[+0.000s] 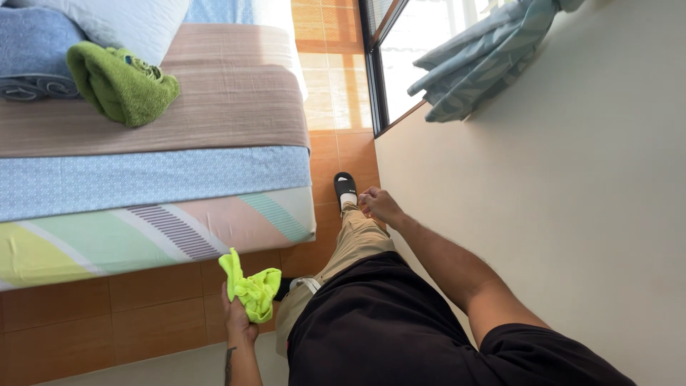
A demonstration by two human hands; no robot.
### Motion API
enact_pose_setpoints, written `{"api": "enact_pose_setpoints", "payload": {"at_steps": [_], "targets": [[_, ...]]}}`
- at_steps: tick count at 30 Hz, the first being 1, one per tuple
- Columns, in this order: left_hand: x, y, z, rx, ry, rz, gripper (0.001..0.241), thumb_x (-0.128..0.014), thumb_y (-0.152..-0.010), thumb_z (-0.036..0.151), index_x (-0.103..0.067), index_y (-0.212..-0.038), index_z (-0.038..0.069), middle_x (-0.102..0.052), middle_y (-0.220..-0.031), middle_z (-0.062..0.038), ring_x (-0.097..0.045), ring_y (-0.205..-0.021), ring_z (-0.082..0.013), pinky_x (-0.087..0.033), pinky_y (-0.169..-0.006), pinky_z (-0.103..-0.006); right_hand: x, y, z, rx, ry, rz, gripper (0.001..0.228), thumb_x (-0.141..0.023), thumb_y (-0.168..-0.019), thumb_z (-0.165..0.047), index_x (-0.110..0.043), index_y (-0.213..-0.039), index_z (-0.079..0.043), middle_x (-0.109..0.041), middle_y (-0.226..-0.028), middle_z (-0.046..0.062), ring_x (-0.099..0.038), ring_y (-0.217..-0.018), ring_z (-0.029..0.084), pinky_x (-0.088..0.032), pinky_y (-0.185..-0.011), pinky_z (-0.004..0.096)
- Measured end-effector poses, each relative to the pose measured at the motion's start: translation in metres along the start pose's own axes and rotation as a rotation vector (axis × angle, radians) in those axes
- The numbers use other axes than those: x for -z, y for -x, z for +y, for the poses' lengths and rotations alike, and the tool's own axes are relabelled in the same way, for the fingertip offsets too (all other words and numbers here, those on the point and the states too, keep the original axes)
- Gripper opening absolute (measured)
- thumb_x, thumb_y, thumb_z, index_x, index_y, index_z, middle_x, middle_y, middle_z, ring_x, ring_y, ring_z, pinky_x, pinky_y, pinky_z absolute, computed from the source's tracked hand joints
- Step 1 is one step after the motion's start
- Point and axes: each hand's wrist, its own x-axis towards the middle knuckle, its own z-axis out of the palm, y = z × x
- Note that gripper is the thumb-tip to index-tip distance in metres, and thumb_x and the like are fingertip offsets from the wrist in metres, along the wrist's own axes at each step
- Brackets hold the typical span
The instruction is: Cleaning a bedroom by wiping walls and window screens with a cloth and then mopping the tiled floor.
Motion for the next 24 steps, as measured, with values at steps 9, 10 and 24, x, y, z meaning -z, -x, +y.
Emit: {"api": "enact_pose_setpoints", "payload": {"at_steps": [9,10,24], "targets": [[-0.295,-0.039,-0.07,-0.073,-0.016,-0.181,0.041,-0.059,-0.102,0.021,-0.057,-0.14,0.008,-0.067,-0.121,-0.009,-0.069,-0.099,-0.0213,-0.06,-0.081,-0.0384,0.069,-0.177,-0.057,0.632,0.346,-0.364,0.042,-0.067,-0.101,-0.041,-0.063,-0.133,-0.013,-0.068,-0.131,0.009,-0.06,-0.127,0.025,-0.051,-0.109,0.04],[-0.33,-0.041,-0.077,-0.06,-0.03,-0.259,0.04,-0.057,-0.101,0.02,-0.058,-0.139,0.009,-0.068,-0.12,-0.009,-0.07,-0.098,-0.021,-0.06,-0.08,-0.0376,0.086,-0.156,-0.102,0.401,0.279,-0.551,0.061,-0.068,-0.097,-0.045,-0.049,-0.146,-0.014,-0.054,-0.142,0.011,-0.051,-0.133,0.026,-0.047,-0.11,0.041],[-0.573,-0.077,-0.079,0.175,-0.129,-0.517,0.038,-0.051,-0.102,0.02,-0.057,-0.136,0.005,-0.068,-0.121,-0.011,-0.07,-0.103,-0.0221,-0.059,-0.087,-0.0375,0.227,-0.219,-0.146,0.268,-0.059,-0.648,0.089,-0.08,-0.086,-0.039,-0.039,-0.157,-0.005,-0.064,-0.135,0.014,-0.062,-0.122,0.022,-0.051,-0.102,0.033]]}}
